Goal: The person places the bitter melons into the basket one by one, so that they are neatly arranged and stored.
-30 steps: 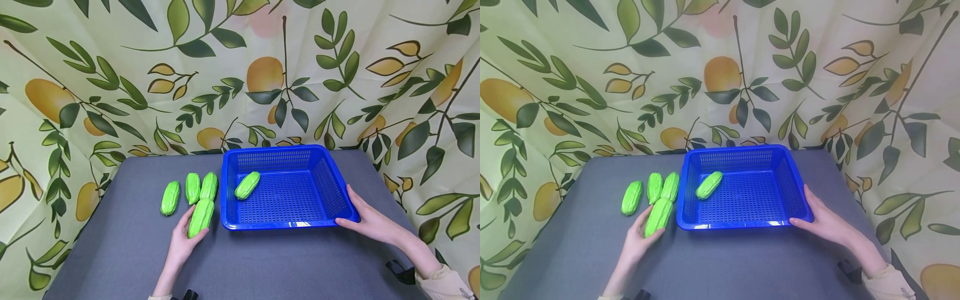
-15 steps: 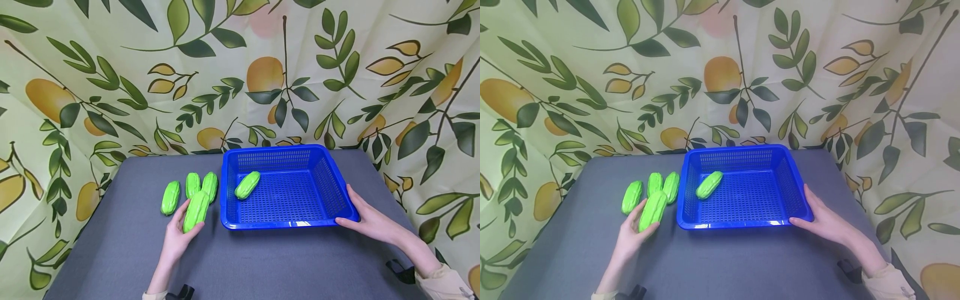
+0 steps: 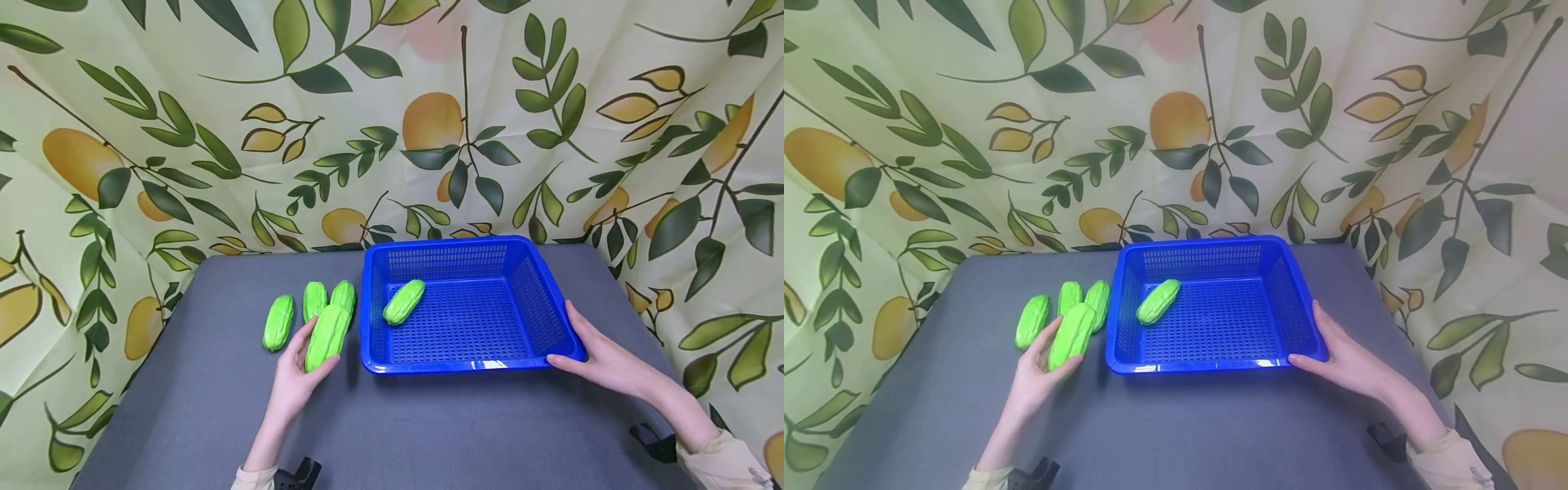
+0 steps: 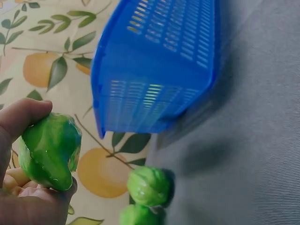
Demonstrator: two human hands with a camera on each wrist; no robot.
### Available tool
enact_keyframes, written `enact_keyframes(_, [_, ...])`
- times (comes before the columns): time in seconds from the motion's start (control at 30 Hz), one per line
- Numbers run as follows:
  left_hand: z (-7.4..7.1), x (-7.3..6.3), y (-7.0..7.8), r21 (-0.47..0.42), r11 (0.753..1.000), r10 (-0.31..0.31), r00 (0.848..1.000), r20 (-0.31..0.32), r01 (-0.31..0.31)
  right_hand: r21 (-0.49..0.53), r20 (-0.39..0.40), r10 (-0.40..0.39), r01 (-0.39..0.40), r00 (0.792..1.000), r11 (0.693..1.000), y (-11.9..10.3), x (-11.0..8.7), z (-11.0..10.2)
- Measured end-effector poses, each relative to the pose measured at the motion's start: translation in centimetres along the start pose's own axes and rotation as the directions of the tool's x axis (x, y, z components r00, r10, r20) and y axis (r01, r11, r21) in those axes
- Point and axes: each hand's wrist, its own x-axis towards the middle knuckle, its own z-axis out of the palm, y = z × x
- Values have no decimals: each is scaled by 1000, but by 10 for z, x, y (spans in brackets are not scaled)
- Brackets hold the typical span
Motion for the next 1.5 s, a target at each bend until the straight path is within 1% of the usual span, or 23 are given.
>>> enact_keyframes(0.23, [-2,5,10,-22,1000,7,1000,1,-7,-5,-1,-4,4,1000,1000,-1,1,-1])
enact_keyframes(0.57, [-2,19,27,3,1000,10,999,51,-10,-5,1,-6,6,1000,1000,-1,1,0])
enact_keyframes(0.7, [-3,23,34,3,1000,26,998,51,-26,-10,2,-6,6,1000,1000,-1,2,1])
enact_keyframes(0.83, [-2,27,42,-9,1000,15,998,53,-14,-11,-3,-11,11,1000,1000,-2,1,1])
enact_keyframes(0.93, [2,31,47,3,1000,4,998,69,-4,-6,-6,-16,16,1000,1000,-2,1,0])
enact_keyframes(1.07, [10,39,54,16,1000,15,995,95,-17,-2,-4,-13,13,1000,1000,-2,1,-1])
enact_keyframes(1.27, [18,48,64,11,999,31,994,109,-32,-7,-2,-3,3,1000,1000,-1,1,1])
enact_keyframes(1.37, [26,53,70,-2,999,49,990,130,-49,-5,-5,-9,9,1000,1000,0,1,0])
enact_keyframes(1.5, [40,60,78,-43,995,93,979,180,-86,-7,-9,-14,14,1000,1000,1,1,1])
